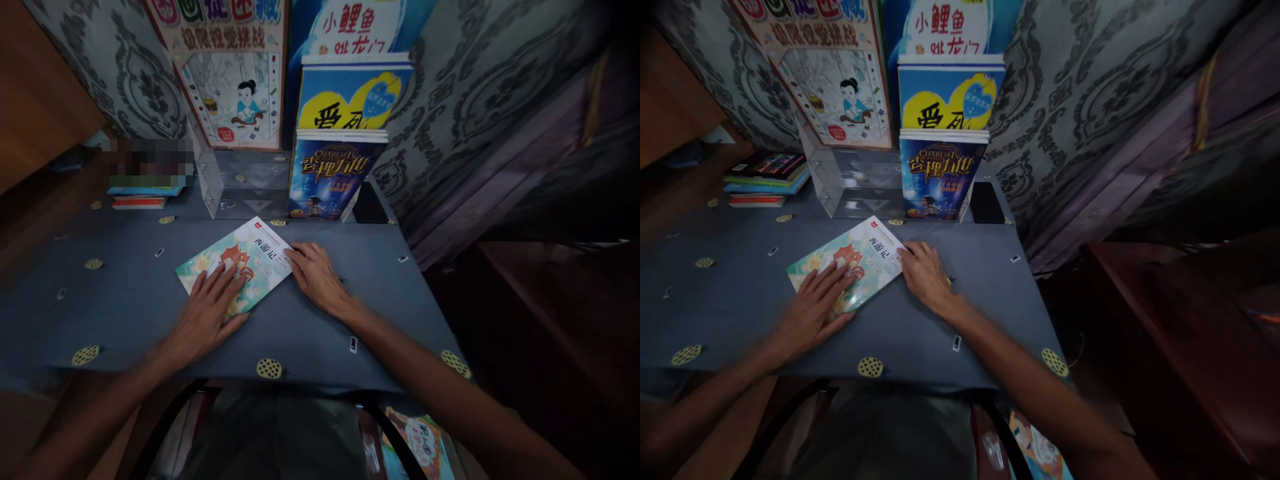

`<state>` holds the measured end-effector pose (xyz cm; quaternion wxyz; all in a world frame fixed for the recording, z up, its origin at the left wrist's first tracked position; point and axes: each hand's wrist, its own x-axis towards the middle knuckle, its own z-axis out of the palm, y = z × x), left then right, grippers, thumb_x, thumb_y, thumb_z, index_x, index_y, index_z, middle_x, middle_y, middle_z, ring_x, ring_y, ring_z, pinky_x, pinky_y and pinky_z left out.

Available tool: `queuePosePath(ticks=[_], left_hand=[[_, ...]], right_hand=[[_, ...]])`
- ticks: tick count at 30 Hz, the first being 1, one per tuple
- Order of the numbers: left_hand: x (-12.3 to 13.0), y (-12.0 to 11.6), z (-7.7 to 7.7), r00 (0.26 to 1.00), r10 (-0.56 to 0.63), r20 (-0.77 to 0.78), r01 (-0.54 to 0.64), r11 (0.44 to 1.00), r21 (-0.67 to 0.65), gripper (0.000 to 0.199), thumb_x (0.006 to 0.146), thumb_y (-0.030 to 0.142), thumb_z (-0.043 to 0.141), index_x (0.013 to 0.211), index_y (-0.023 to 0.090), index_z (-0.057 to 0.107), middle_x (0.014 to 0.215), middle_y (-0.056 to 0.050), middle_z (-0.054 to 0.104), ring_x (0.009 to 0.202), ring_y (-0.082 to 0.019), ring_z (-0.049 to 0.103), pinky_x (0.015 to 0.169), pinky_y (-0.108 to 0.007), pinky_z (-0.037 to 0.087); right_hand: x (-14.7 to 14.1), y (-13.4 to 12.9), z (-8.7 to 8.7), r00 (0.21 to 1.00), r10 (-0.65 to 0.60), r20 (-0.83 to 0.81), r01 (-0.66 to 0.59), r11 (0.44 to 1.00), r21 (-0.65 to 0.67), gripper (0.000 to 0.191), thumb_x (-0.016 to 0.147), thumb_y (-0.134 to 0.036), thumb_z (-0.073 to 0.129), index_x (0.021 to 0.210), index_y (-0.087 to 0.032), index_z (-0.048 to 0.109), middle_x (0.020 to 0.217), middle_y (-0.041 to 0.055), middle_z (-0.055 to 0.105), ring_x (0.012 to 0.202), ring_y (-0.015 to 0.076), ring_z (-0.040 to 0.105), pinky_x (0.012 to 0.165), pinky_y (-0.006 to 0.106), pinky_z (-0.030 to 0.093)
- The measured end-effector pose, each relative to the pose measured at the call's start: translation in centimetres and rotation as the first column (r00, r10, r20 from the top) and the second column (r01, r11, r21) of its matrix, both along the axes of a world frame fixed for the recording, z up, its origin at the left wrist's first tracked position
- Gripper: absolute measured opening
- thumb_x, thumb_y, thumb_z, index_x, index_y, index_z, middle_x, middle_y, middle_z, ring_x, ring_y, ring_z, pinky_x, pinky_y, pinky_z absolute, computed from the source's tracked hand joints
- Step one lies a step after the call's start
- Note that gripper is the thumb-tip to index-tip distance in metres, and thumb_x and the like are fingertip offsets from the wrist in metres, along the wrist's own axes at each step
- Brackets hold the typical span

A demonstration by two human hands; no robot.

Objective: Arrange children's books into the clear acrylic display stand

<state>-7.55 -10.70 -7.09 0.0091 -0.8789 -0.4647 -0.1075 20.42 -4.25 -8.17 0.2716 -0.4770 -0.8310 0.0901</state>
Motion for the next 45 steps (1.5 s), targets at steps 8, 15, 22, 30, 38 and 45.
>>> queuePosePath(ticks=[8,15,22,30,38,45], left_hand=[[1.1,-0.3,0.4,0.997,0.03,-0.076,-0.031,0.999,-0.016,0.066,0.1,0.056,0.045,0.157,0.023,0.037,0.163,-0.014,0.04,0.154,-0.036,0.028,0.121,-0.062,0.029],[3.1,-0.7,1.0,0.967,0.142,-0.21,-0.143,0.99,0.012,0.064,0.1,0.047,0.05,0.157,0.019,0.04,0.162,-0.02,0.041,0.152,-0.042,0.032,0.115,-0.067,0.036],[2.9,-1.9,0.5,0.947,0.13,-0.292,-0.129,0.991,0.021,0.067,0.096,0.045,0.058,0.156,0.021,0.041,0.161,-0.022,0.04,0.149,-0.046,0.036,0.111,-0.068,0.041],[1.5,-4.7,0.0,0.954,0.011,-0.301,-0.043,0.994,-0.101,0.108,0.072,0.073,0.074,0.159,0.025,0.035,0.165,-0.025,0.031,0.151,-0.053,0.023,0.112,-0.077,0.031],[-0.3,-5.2,0.0,0.975,-0.081,-0.207,0.065,0.994,-0.084,0.104,0.073,0.068,0.077,0.161,0.032,0.032,0.163,-0.018,0.038,0.153,-0.048,0.024,0.118,-0.071,0.028],[-0.3,-5.9,1.3,0.948,-0.14,-0.285,0.095,0.982,-0.165,0.105,0.076,0.052,0.08,0.163,0.031,0.025,0.167,-0.018,0.03,0.156,-0.046,0.015,0.122,-0.07,0.014]], right_hand=[[-3.7,3.4,2.0,0.973,0.173,0.155,-0.165,0.984,-0.067,0.033,0.102,-0.022,0.049,0.129,-0.017,0.067,0.147,0.0163,0.058,0.137,0.0298,0.049,0.112,0.052,0.041],[-8.8,8.1,2.8,0.936,0.248,0.248,-0.217,0.965,-0.148,0.04,0.105,-0.023,0.047,0.143,-0.014,0.057,0.153,0.0167,0.053,0.145,0.029,0.043,0.117,0.05,0.034],[-7.6,6.5,3.6,0.929,0.261,0.261,-0.23,0.963,-0.141,0.041,0.104,-0.03,0.051,0.142,-0.014,0.058,0.146,0.0164,0.06,0.133,0.0289,0.052,0.111,0.049,0.04],[-2.9,1.1,3.6,0.933,0.247,0.262,-0.223,0.968,-0.12,0.039,0.104,-0.035,0.052,0.137,-0.019,0.062,0.137,0.0139,0.065,0.117,0.03,0.057,0.097,0.049,0.047],[0.7,-5.2,2.6,0.957,0.232,0.174,-0.204,0.965,-0.164,0.051,0.101,-0.049,0.052,0.141,-0.018,0.059,0.126,0.0151,0.065,0.112,0.0311,0.056,0.098,0.052,0.048],[2.1,-9.7,1.4,0.969,0.241,0.057,-0.23,0.961,-0.151,0.068,0.095,-0.063,0.055,0.148,-0.02,0.053,0.131,0.0169,0.063,0.118,0.0337,0.056,0.109,0.062,0.043]])
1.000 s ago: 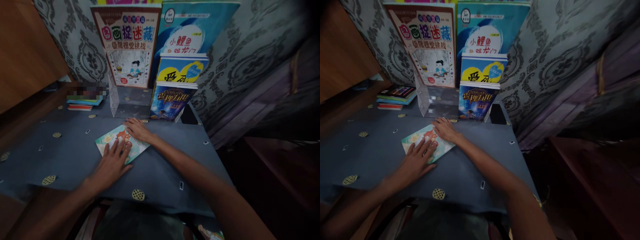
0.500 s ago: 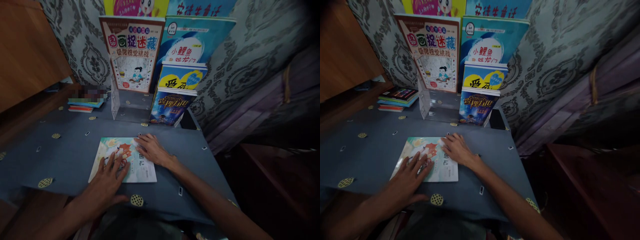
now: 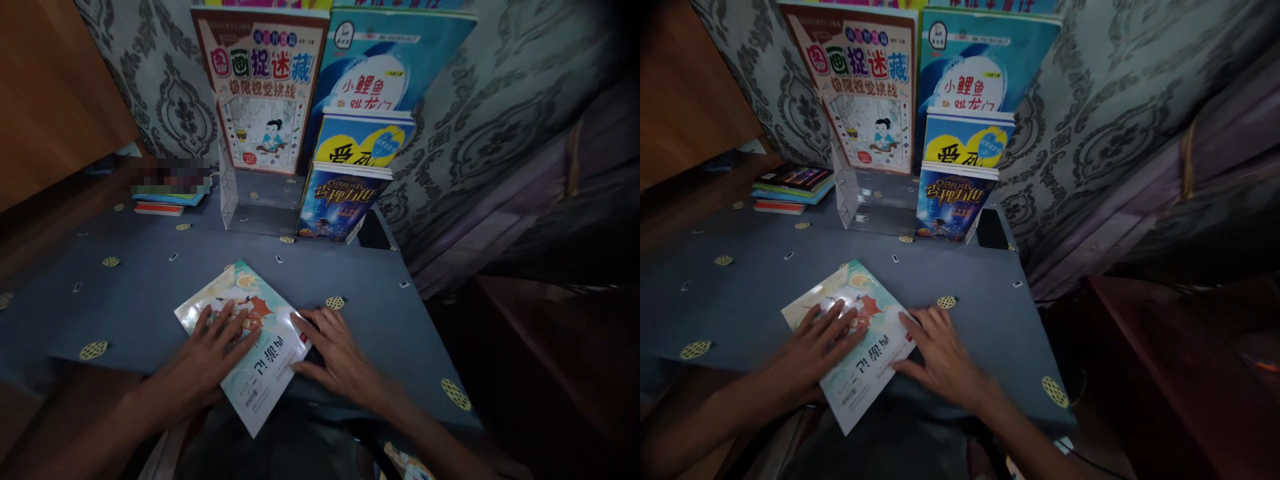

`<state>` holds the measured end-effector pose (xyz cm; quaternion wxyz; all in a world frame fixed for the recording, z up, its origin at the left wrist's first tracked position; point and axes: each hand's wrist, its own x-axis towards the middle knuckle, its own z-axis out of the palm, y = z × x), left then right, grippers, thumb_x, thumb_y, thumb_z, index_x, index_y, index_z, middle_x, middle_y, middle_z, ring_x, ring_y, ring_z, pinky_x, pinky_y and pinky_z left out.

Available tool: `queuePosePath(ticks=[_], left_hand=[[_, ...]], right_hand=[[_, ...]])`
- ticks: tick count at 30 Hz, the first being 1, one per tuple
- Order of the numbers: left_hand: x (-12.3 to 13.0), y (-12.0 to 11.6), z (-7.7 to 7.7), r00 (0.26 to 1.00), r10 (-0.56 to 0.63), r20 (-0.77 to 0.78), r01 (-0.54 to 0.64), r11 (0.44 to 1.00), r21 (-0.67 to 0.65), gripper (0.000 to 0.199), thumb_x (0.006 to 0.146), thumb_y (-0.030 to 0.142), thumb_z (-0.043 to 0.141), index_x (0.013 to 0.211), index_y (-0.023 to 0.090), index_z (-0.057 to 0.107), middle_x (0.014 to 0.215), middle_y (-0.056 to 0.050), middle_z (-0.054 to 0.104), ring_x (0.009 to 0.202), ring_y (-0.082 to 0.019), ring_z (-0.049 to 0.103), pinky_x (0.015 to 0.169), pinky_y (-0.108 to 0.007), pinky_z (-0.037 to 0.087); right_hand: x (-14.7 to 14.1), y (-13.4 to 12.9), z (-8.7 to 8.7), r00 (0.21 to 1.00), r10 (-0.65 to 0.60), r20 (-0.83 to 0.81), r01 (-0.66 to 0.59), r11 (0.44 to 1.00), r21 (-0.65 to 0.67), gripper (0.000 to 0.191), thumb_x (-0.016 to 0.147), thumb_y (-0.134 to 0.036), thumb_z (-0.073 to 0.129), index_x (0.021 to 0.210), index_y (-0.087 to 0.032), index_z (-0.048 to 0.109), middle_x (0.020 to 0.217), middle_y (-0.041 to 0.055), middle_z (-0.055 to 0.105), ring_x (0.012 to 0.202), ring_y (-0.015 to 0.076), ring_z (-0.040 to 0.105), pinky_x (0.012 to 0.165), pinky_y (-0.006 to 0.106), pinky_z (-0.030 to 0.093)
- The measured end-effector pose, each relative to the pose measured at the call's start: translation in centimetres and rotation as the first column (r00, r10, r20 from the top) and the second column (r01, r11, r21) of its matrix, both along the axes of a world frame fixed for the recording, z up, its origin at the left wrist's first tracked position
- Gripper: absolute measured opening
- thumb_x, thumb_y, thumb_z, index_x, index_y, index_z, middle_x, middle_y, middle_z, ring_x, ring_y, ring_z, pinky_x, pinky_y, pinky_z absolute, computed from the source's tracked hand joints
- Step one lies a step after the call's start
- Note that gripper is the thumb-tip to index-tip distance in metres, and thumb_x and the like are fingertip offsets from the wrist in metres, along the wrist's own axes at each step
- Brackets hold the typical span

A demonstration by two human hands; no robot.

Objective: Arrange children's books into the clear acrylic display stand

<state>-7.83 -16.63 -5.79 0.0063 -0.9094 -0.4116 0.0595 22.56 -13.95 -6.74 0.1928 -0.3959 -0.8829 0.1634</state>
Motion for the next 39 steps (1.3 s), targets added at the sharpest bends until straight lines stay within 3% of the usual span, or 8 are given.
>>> queuePosePath(ticks=[6,12,19,22,26,28,35,39], left_hand=[[-2.1,-0.3,0.0,0.986,-0.125,0.11,0.121,0.992,0.046,0.082,0.087,0.03,0.068,0.16,0.035,0.032,0.165,-0.008,0.038,0.156,-0.035,0.026,0.126,-0.058,0.022],[-3.1,1.7,2.7,0.877,-0.181,0.445,0.175,0.983,0.054,0.051,0.102,0.031,0.045,0.152,0.039,0.046,0.144,-0.001,0.064,0.139,-0.023,0.055,0.115,-0.043,0.047],[-2.2,4.6,8.9,0.678,0.06,0.733,0.055,0.99,-0.132,0.042,0.098,0.055,0.045,0.124,0.039,0.073,0.111,-0.002,0.08,0.094,-0.025,0.076,0.082,-0.038,0.062],[-1.6,6.0,10.2,0.483,0.28,0.83,-0.102,0.959,-0.264,0.047,0.089,0.067,0.056,0.089,0.027,0.08,0.079,-0.003,0.077,0.068,-0.023,0.069,0.063,-0.036,0.059],[-0.3,7.8,10.3,0.115,0.421,0.9,-0.168,0.901,-0.4,0.053,0.079,0.069,0.069,0.09,0.017,0.076,0.084,-0.006,0.076,0.073,-0.024,0.069,0.064,-0.034,0.059],[0.5,8.3,9.9,0.024,0.439,0.898,-0.15,0.89,-0.431,0.055,0.075,0.064,0.076,0.101,0.016,0.075,0.097,-0.009,0.079,0.085,-0.027,0.072,0.074,-0.036,0.061],[1.4,8.2,7.6,-0.023,0.389,0.921,-0.27,0.885,-0.38,0.058,0.078,0.059,0.075,0.117,0.015,0.071,0.118,-0.013,0.076,0.112,-0.033,0.069,0.1,-0.045,0.055],[0.8,7.7,6.8,-0.066,0.425,0.903,-0.177,0.885,-0.43,0.061,0.083,0.056,0.073,0.129,0.016,0.065,0.122,-0.013,0.074,0.118,-0.032,0.068,0.106,-0.045,0.051]], right_hand=[[1.6,-1.3,-0.3,0.993,0.121,-0.012,-0.121,0.99,-0.069,0.09,0.08,-0.071,0.071,0.155,-0.03,0.044,0.144,0.016,0.058,0.137,0.0363,0.049,0.12,0.067,0.032],[2.3,-0.1,0.3,0.962,0.053,-0.267,-0.126,0.956,-0.266,0.071,0.082,-0.062,0.074,0.145,-0.033,0.058,0.157,0.0143,0.048,0.143,0.0327,0.047,0.116,0.057,0.042],[-1.6,3.7,3.6,0.724,-0.11,-0.681,-0.162,0.933,-0.323,0.052,0.077,-0.056,0.082,0.12,-0.028,0.074,0.132,0.0101,0.071,0.128,0.0294,0.063,0.112,0.052,0.048],[-4.2,5.1,4.3,0.651,-0.178,-0.738,-0.17,0.913,-0.37,0.043,0.075,-0.053,0.084,0.11,-0.03,0.077,0.114,0.0043,0.078,0.112,0.0271,0.072,0.102,0.048,0.057],[-6.9,6.8,3.9,0.533,-0.247,-0.809,-0.193,0.896,-0.401,0.037,0.075,-0.05,0.082,0.102,-0.026,0.08,0.104,0.0018,0.081,0.096,0.0246,0.076,0.089,0.044,0.063],[-7.9,7.6,3.5,0.472,-0.285,-0.834,-0.173,0.898,-0.405,0.035,0.075,-0.049,0.082,0.099,-0.023,0.081,0.102,0.0026,0.081,0.093,0.0246,0.076,0.087,0.043,0.063],[-10.8,9.8,3.0,0.337,-0.423,-0.841,-0.091,0.875,-0.476,0.028,0.073,-0.042,0.082,0.091,-0.02,0.079,0.091,0.0026,0.08,0.083,0.0232,0.074,0.082,0.039,0.06],[-11.7,10.2,3.0,0.296,-0.439,-0.848,-0.085,0.872,-0.481,0.035,0.073,-0.041,0.081,0.1,-0.02,0.074,0.097,0.0026,0.079,0.087,0.0219,0.072,0.086,0.037,0.059]])
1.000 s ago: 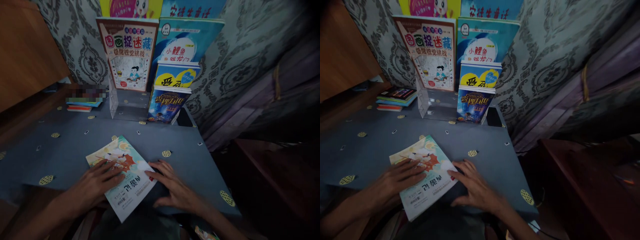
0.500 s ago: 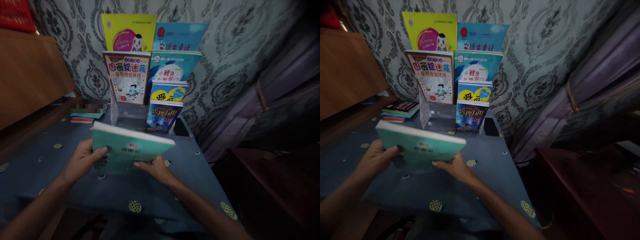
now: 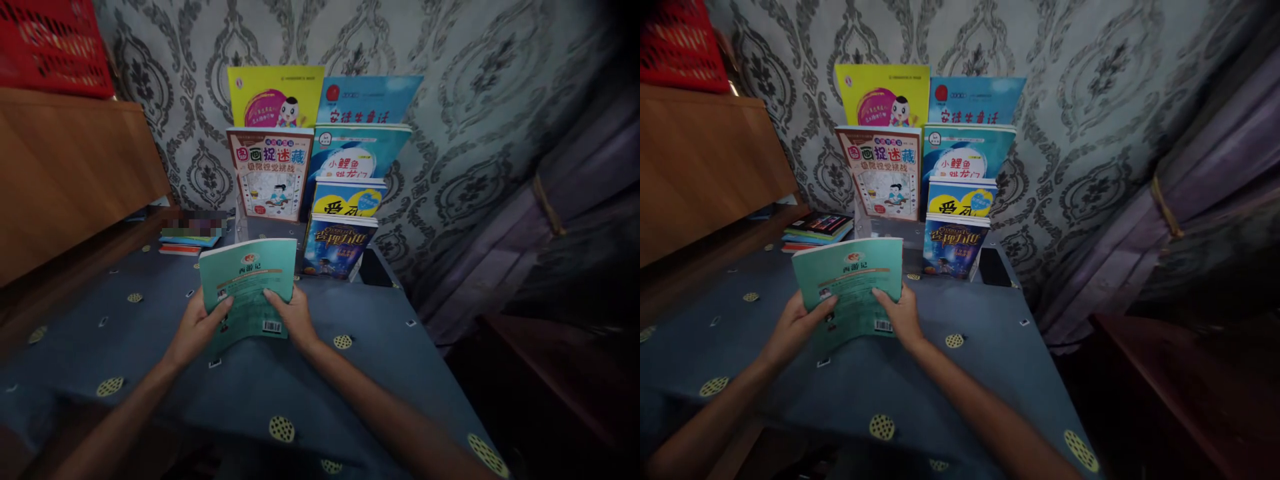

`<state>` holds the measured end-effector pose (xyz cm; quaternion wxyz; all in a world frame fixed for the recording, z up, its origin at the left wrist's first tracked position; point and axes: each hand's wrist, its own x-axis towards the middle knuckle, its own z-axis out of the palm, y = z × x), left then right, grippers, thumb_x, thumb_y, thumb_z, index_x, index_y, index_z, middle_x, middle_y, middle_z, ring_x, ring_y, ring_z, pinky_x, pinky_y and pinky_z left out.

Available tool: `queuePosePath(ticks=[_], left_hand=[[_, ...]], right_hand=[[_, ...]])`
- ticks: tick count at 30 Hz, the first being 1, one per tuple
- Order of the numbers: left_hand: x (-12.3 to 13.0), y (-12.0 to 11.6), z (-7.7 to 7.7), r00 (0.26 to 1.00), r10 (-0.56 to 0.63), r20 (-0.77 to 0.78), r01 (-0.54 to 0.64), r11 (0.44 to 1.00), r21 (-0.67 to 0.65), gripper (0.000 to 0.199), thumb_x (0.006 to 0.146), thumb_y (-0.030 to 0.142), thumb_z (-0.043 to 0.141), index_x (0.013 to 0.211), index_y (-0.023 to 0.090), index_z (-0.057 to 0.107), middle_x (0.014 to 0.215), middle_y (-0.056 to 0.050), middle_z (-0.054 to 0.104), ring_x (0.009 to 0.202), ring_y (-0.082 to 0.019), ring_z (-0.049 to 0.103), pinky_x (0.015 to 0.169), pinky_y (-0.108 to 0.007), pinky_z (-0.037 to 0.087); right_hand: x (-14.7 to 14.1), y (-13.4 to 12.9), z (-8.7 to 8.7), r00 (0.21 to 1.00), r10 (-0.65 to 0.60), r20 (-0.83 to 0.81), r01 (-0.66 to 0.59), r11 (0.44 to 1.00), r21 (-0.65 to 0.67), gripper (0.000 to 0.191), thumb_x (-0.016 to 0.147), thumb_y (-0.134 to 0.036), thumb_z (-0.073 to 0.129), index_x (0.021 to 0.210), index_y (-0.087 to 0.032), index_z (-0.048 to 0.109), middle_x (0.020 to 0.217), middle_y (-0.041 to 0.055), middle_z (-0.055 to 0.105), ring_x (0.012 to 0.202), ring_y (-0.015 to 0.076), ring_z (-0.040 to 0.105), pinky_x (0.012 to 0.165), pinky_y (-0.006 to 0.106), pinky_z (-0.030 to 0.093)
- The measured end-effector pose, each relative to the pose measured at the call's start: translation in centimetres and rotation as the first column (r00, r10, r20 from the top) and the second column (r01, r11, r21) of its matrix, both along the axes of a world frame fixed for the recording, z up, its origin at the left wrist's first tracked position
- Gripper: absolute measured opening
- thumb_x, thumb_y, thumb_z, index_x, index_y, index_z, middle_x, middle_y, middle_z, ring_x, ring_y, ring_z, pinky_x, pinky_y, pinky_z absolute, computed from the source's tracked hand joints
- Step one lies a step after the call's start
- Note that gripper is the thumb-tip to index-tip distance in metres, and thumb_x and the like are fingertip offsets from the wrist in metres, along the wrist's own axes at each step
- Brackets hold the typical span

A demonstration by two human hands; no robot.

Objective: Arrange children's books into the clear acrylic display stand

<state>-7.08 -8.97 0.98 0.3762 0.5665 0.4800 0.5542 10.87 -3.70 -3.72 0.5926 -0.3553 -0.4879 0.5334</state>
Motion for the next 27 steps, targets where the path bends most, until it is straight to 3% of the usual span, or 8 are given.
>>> queuePosePath(ticks=[6,10,14,18,21,23,25,27], left_hand=[[-0.6,-0.4,-0.1,0.998,-0.048,0.032,0.048,0.999,0.001,0.057,0.085,0.052,0.072,0.131,0.018,0.064,0.127,-0.013,0.072,0.12,-0.032,0.066,0.105,-0.043,0.052],[-0.1,-0.4,0.1,0.998,0.055,0.04,-0.056,0.998,0.024,0.06,0.085,0.052,0.072,0.133,0.018,0.061,0.129,-0.012,0.071,0.117,-0.031,0.067,0.099,-0.04,0.055],[1.2,-0.6,0.7,0.981,0.193,0.03,-0.195,0.975,0.105,0.054,0.086,0.052,0.069,0.128,0.019,0.063,0.123,-0.009,0.073,0.113,-0.028,0.068,0.098,-0.037,0.055],[3.1,-0.3,0.1,0.959,0.283,0.008,-0.279,0.94,0.197,0.046,0.09,0.05,0.064,0.124,0.019,0.064,0.119,-0.009,0.074,0.109,-0.027,0.07,0.098,-0.037,0.055],[4.8,-0.2,-2.0,0.978,0.21,0.015,-0.207,0.951,0.229,0.052,0.095,0.045,0.057,0.142,0.022,0.053,0.136,-0.01,0.066,0.126,-0.028,0.063,0.108,-0.041,0.051],[5.9,-0.5,-3.7,0.992,0.124,0.009,-0.123,0.965,0.233,0.062,0.097,0.042,0.054,0.156,0.029,0.037,0.152,-0.01,0.054,0.14,-0.028,0.053,0.114,-0.044,0.047],[6.6,-1.1,-5.0,0.998,0.046,-0.047,-0.032,0.967,0.253,0.074,0.096,0.038,0.057,0.162,0.037,0.022,0.164,-0.007,0.04,0.149,-0.029,0.041,0.121,-0.047,0.04],[6.6,-1.5,-5.5,0.989,-0.034,-0.146,0.075,0.954,0.29,0.078,0.095,0.035,0.059,0.162,0.043,0.019,0.17,-0.003,0.029,0.155,-0.029,0.031,0.126,-0.05,0.031]], right_hand=[[-0.6,0.0,-0.2,0.991,-0.114,0.068,0.108,0.99,0.09,0.043,0.077,-0.041,0.078,0.112,-0.02,0.064,0.106,0.0051,0.075,0.097,0.0223,0.069,0.091,0.037,0.056],[-1.3,0.6,0.1,0.979,-0.162,0.126,0.137,0.973,0.186,0.069,0.079,-0.043,0.076,0.139,-0.021,0.051,0.139,0.011,0.064,0.129,0.0268,0.059,0.112,0.042,0.046],[-1.8,0.5,0.5,0.962,-0.102,0.254,0.037,0.968,0.249,0.098,0.082,-0.053,0.075,0.161,-0.021,0.026,0.168,0.0135,0.029,0.156,0.0299,0.027,0.128,0.049,0.024],[-1.6,-1.3,0.9,0.916,0.039,0.4,-0.164,0.945,0.284,0.094,0.087,-0.062,0.067,0.163,-0.025,0.026,0.172,0.0099,0.02,0.159,0.0307,0.015,0.129,0.053,0.018],[-1.0,-2.5,1.7,0.892,0.176,0.417,-0.326,0.889,0.322,0.095,0.088,-0.064,0.067,0.164,-0.025,0.025,0.172,0.0088,0.02,0.159,0.0309,0.017,0.129,0.053,0.018],[-0.6,-3.0,2.4,0.892,0.21,0.4,-0.357,0.87,0.34,0.1,0.085,-0.061,0.072,0.164,-0.025,0.024,0.17,0.0095,0.025,0.157,0.0321,0.024,0.128,0.053,0.022],[-0.2,-3.0,3.0,0.915,0.184,0.359,-0.308,0.893,0.327,0.099,0.081,-0.057,0.077,0.162,-0.027,0.029,0.165,0.0095,0.038,0.15,0.0326,0.039,0.124,0.051,0.032],[0.2,-2.7,3.5,0.95,0.117,0.29,-0.202,0.937,0.285,0.082,0.084,-0.055,0.074,0.156,-0.028,0.044,0.149,0.0091,0.058,0.135,0.0311,0.057,0.114,0.048,0.045]])
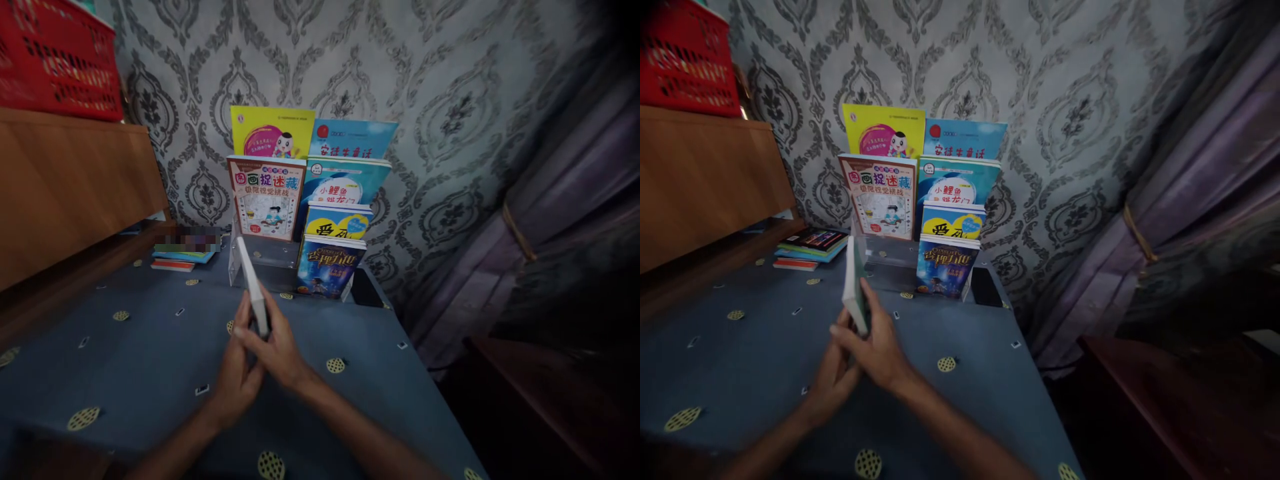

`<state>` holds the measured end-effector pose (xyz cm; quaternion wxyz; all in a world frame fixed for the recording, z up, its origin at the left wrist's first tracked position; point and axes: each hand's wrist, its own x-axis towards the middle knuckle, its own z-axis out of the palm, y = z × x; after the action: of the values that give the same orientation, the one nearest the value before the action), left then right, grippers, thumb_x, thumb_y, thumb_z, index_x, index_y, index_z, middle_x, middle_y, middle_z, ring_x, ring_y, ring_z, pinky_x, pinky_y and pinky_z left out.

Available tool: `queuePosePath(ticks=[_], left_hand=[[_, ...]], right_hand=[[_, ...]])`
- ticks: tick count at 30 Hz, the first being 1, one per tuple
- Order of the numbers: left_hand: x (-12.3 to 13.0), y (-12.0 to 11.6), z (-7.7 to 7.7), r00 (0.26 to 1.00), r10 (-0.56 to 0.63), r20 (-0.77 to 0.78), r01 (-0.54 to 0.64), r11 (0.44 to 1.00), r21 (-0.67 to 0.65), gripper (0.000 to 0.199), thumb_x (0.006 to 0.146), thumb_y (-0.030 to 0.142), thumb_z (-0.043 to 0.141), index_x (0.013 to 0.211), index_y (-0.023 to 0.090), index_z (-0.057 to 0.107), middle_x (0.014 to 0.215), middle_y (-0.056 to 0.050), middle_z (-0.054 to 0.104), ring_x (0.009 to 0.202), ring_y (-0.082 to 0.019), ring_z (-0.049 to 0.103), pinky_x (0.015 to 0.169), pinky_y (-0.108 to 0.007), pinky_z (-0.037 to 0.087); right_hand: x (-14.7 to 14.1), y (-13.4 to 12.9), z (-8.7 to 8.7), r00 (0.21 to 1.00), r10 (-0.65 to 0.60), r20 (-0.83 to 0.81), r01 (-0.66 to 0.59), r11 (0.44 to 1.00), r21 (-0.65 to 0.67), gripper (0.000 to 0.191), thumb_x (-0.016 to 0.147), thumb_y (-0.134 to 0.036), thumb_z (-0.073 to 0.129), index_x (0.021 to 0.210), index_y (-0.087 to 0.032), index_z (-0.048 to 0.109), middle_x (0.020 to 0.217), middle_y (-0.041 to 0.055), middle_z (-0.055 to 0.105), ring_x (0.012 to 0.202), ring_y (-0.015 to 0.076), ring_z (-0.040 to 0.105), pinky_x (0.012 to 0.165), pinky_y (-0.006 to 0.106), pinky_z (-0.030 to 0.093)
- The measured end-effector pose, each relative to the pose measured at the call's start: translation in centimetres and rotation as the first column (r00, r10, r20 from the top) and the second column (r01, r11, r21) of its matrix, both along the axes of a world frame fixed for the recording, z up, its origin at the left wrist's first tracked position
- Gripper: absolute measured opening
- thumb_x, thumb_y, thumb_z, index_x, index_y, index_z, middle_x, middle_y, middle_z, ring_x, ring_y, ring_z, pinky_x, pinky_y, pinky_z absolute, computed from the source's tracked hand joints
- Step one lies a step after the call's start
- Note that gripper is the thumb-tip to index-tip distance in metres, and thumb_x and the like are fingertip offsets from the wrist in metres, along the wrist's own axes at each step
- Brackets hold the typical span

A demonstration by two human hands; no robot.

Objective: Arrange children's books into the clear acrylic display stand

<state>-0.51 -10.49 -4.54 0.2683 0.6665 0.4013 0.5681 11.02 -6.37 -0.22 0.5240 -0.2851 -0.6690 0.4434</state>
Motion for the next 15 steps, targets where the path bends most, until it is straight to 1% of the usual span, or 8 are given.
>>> queuePosePath(ticks=[2,4,7,8,9,12,14,15], left_hand=[[-0.7,0.2,0.4,0.995,-0.057,-0.077,0.061,0.997,0.042,0.069,0.097,0.033,0.056,0.159,0.044,0.028,0.17,-0.002,0.028,0.156,-0.03,0.028,0.127,-0.053,0.027],[-1.9,1.4,1.4,0.996,-0.015,-0.084,0.02,0.998,0.062,0.059,0.098,0.034,0.055,0.155,0.037,0.039,0.165,-0.007,0.036,0.154,-0.03,0.032,0.125,-0.056,0.029],[-3.8,4.8,3.3,0.968,0.247,0.037,-0.247,0.969,0.005,0.068,0.091,0.047,0.065,0.151,0.024,0.042,0.161,-0.016,0.041,0.151,-0.033,0.035,0.124,-0.056,0.029],[-4.2,6.1,3.8,0.95,0.301,0.086,-0.3,0.954,-0.027,0.074,0.087,0.053,0.069,0.149,0.023,0.044,0.16,-0.017,0.041,0.151,-0.033,0.037,0.123,-0.054,0.031],[-4.6,7.2,4.3,0.941,0.31,0.132,-0.304,0.95,-0.067,0.077,0.082,0.06,0.072,0.145,0.021,0.049,0.158,-0.017,0.045,0.148,-0.033,0.041,0.121,-0.052,0.035],[-4.8,9.2,5.3,0.946,0.224,0.236,-0.168,0.957,-0.238,0.078,0.069,0.078,0.072,0.114,0.015,0.068,0.125,-0.017,0.073,0.127,-0.036,0.063,0.105,-0.047,0.053],[-4.4,9.3,5.7,0.933,0.181,0.31,-0.072,0.94,-0.332,0.077,0.064,0.084,0.07,0.095,0.014,0.073,0.098,-0.015,0.08,0.111,-0.037,0.071,0.092,-0.046,0.06],[-4.1,9.2,5.8,0.92,0.174,0.351,-0.042,0.934,-0.354,0.076,0.063,0.085,0.07,0.089,0.013,0.074,0.09,-0.014,0.08,0.106,-0.036,0.073,0.088,-0.045,0.062]], right_hand=[[0.4,0.5,0.3,0.994,-0.081,-0.078,0.076,0.995,-0.062,0.06,0.089,-0.054,0.068,0.14,-0.024,0.062,0.129,0.0089,0.072,0.118,0.029,0.067,0.104,0.045,0.054],[0.9,1.1,0.3,0.981,-0.122,-0.153,0.107,0.989,-0.103,0.049,0.089,-0.055,0.068,0.122,-0.02,0.073,0.116,0.009,0.077,0.109,0.0281,0.071,0.099,0.044,0.057],[1.4,1.9,0.3,0.958,-0.144,-0.247,0.104,0.981,-0.165,0.047,0.079,-0.058,0.077,0.105,-0.02,0.079,0.107,0.0078,0.08,0.101,0.0278,0.073,0.093,0.043,0.059],[1.5,2.2,0.3,0.95,-0.152,-0.272,0.102,0.976,-0.192,0.047,0.076,-0.059,0.079,0.102,-0.02,0.08,0.105,0.0074,0.08,0.097,0.0273,0.074,0.09,0.043,0.06],[1.5,2.4,0.3,0.941,-0.162,-0.296,0.099,0.971,-0.218,0.048,0.075,-0.06,0.079,0.099,-0.019,0.08,0.101,0.007,0.081,0.092,0.0266,0.075,0.087,0.043,0.061],[1.5,3.3,0.4,0.905,-0.19,-0.381,0.075,0.952,-0.296,0.052,0.071,-0.066,0.08,0.093,-0.018,0.079,0.088,0.0063,0.081,0.08,0.0249,0.075,0.078,0.042,0.062],[1.5,4.1,0.5,0.867,-0.208,-0.454,0.043,0.937,-0.347,0.056,0.067,-0.07,0.081,0.085,-0.018,0.076,0.08,0.0056,0.08,0.076,0.0249,0.076,0.075,0.041,0.063],[1.5,4.4,0.6,0.848,-0.214,-0.486,0.023,0.929,-0.368,0.057,0.065,-0.072,0.081,0.082,-0.018,0.074,0.076,0.0053,0.079,0.076,0.0252,0.076,0.075,0.041,0.063]])
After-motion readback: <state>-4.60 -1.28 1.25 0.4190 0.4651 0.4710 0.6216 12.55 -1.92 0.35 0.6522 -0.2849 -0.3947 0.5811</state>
